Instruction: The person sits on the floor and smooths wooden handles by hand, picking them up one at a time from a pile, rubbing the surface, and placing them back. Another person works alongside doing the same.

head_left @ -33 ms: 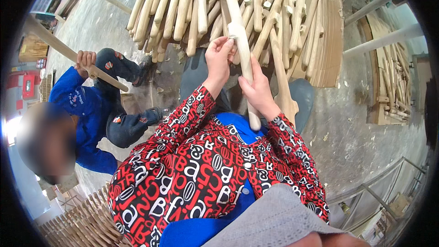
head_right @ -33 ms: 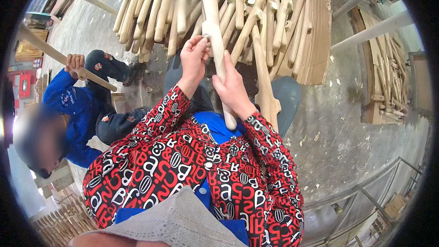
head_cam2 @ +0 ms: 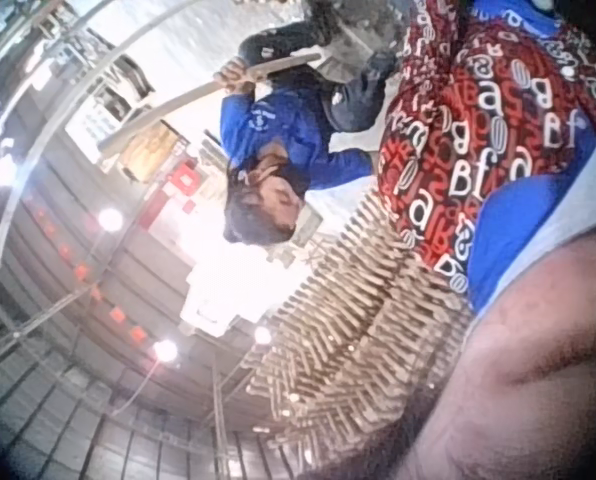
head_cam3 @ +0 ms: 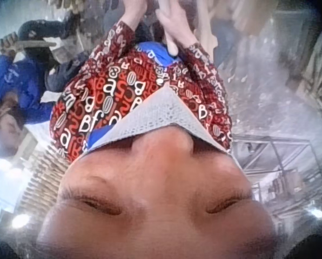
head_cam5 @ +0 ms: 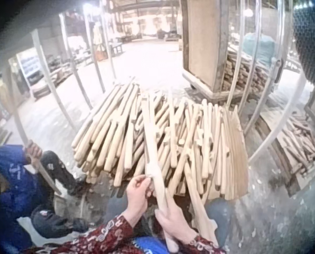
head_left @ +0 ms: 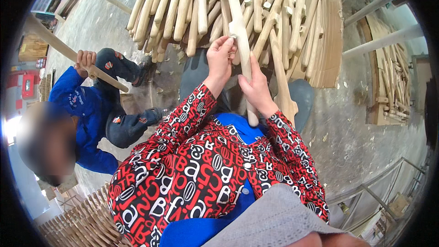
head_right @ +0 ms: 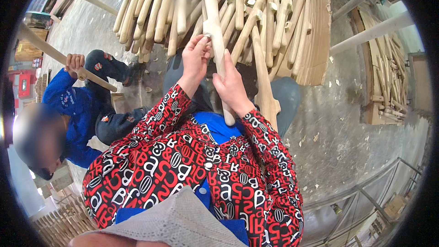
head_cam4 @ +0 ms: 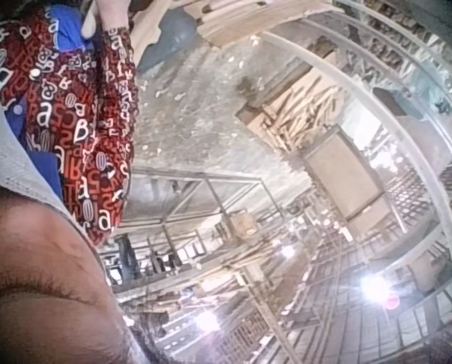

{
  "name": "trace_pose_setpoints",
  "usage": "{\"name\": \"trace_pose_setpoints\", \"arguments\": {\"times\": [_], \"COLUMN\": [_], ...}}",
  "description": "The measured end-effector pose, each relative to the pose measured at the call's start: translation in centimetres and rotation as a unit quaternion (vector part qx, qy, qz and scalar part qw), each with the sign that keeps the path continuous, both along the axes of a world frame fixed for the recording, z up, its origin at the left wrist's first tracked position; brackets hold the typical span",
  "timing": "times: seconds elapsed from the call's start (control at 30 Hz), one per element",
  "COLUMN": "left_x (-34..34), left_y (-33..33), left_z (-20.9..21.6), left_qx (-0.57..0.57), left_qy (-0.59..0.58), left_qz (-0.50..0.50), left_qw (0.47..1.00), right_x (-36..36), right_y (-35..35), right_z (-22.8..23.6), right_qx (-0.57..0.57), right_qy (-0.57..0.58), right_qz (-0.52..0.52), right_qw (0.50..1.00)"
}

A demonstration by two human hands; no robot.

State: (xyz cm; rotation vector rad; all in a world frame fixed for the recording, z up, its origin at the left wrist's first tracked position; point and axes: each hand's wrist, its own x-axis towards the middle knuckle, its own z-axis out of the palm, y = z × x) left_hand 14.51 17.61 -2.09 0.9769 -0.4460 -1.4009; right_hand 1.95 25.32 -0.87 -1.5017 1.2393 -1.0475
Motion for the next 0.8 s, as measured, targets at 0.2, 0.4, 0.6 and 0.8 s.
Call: {"name": "trace_pose_setpoints", "arguments": {"times": [0.2,0.4,0.6,0.8], "left_x": [-1.2,-1.4,-0.9,1.4], "left_y": [-0.5,-1.0,-1.0,-2.5], "left_z": [-1.4,-1.6,-1.1,0.5], "left_qx": [0.106,0.104,0.070,-0.031], "left_qy": [0.163,0.142,0.084,-0.072], "left_qz": [0.006,0.070,0.009,0.005], "left_qw": [0.981,0.982,0.994,0.997], "right_x": [0.8,1.3,0.8,-0.8], "right_y": [-0.3,-1.0,-1.0,-1.3], "right_z": [-2.5,-3.0,-3.2,-0.4], "right_qx": [-0.042,-0.051,-0.081,0.198], "right_qy": [0.061,0.078,0.098,-0.208], "right_qz": [-0.042,-0.039,-0.044,0.023], "right_qw": [0.996,0.995,0.991,0.958]}}
